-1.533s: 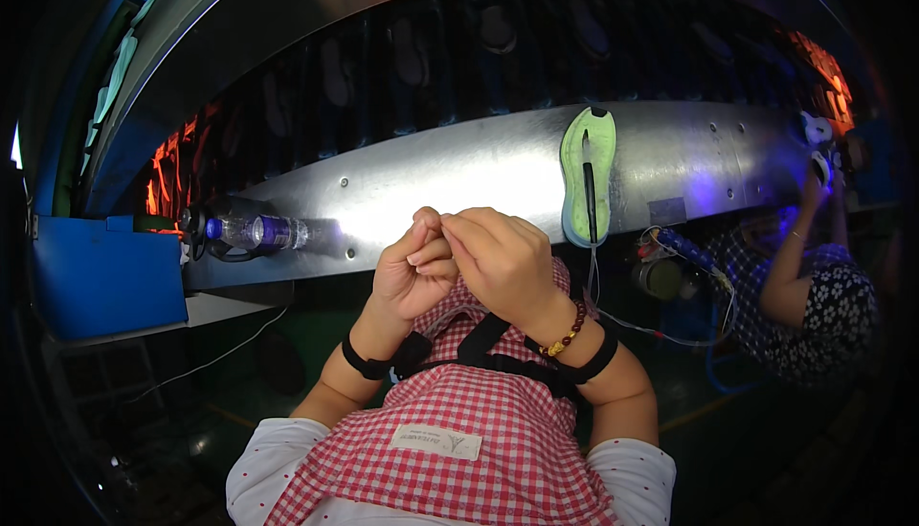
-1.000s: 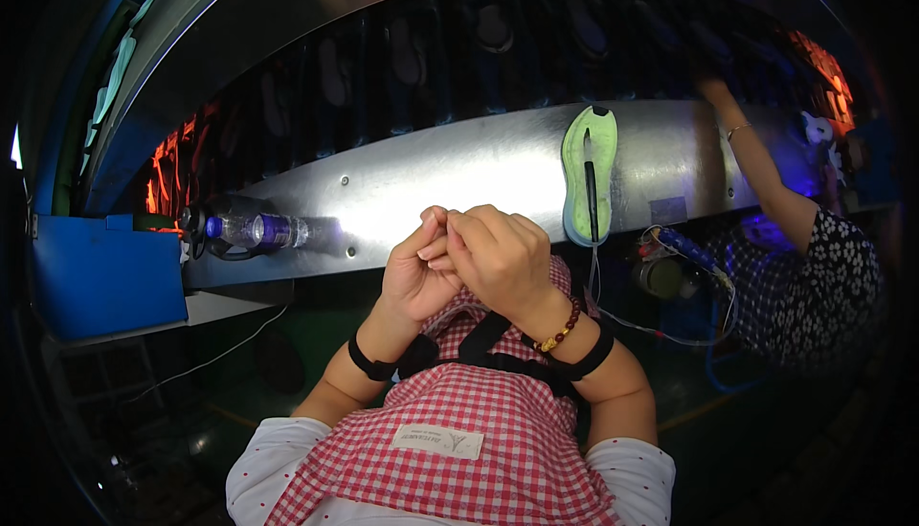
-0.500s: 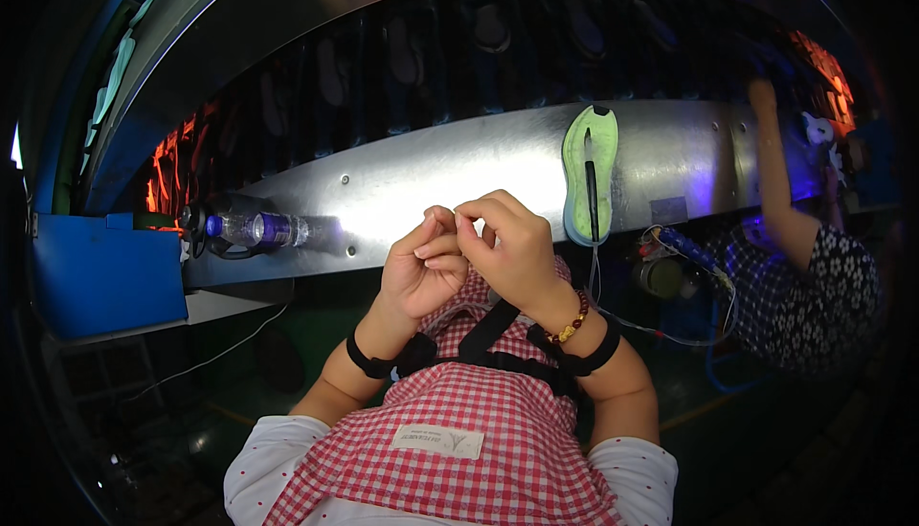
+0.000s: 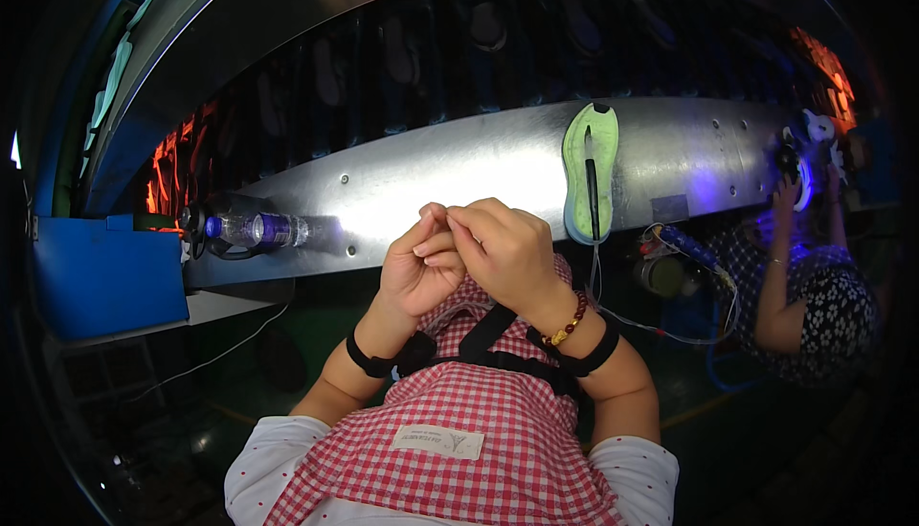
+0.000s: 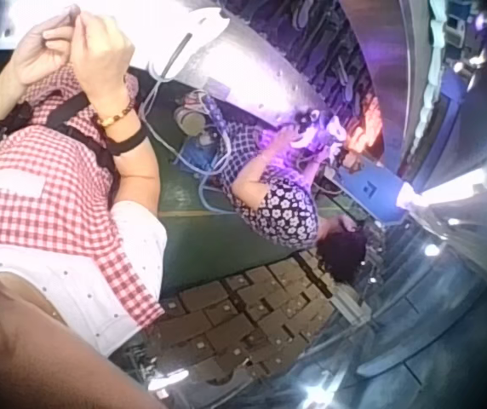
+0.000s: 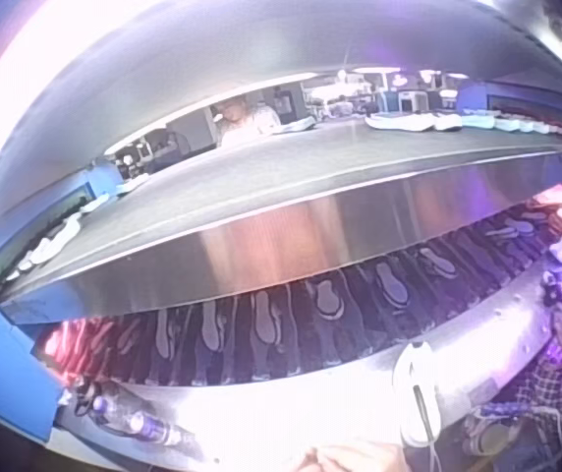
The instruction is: Applying adhesive or primer to shoe insoles using a brush and retrieving components from a conveyor belt.
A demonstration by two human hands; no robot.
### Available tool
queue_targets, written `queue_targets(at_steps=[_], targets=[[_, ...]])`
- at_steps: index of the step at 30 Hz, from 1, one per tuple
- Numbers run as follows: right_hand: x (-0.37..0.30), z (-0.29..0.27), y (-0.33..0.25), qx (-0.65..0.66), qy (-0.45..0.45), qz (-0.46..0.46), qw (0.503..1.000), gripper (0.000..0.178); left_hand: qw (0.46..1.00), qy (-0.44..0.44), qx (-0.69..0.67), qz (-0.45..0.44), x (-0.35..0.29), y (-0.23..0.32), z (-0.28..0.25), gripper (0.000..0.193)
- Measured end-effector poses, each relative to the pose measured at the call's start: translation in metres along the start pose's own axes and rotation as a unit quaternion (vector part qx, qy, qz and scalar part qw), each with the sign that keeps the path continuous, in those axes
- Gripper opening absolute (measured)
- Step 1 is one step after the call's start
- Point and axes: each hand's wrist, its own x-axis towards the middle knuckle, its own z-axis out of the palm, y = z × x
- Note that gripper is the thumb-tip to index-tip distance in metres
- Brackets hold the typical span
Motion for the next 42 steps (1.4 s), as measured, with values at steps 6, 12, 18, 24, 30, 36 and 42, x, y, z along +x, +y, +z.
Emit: queue_targets(at_steps=[6,12,18,24,30,36,42], targets=[[0.001,-0.001,-0.001,-0.115,-0.001,-0.060,0.992,0.005,0.997,0.006,0.071,0.041,0.004,-0.006,0.004,0.011],[0.000,0.000,-0.001,-0.137,-0.018,-0.046,0.989,0.005,0.993,0.033,0.101,0.054,0.003,-0.004,0.001,0.008],[-0.001,-0.003,-0.003,-0.022,-0.023,0.077,0.997,0.005,0.999,0.039,0.006,-0.001,0.000,-0.001,0.001,0.007],[0.001,-0.014,0.024,0.072,-0.003,0.156,0.985,0.007,0.999,0.028,-0.033,-0.020,0.004,0.006,-0.002,0.011],[-0.018,-0.009,0.077,-0.053,0.035,0.174,0.983,0.015,1.000,0.009,-0.022,-0.018,0.005,0.021,-0.006,0.017],[-0.076,-0.037,0.118,0.151,-0.094,0.337,0.924,0.014,0.999,0.025,0.033,0.006,0.004,0.032,-0.006,0.016],[-0.115,-0.062,0.106,0.379,-0.087,0.584,0.713,0.045,0.981,-0.002,0.190,0.050,0.015,0.056,0.037,0.012]])
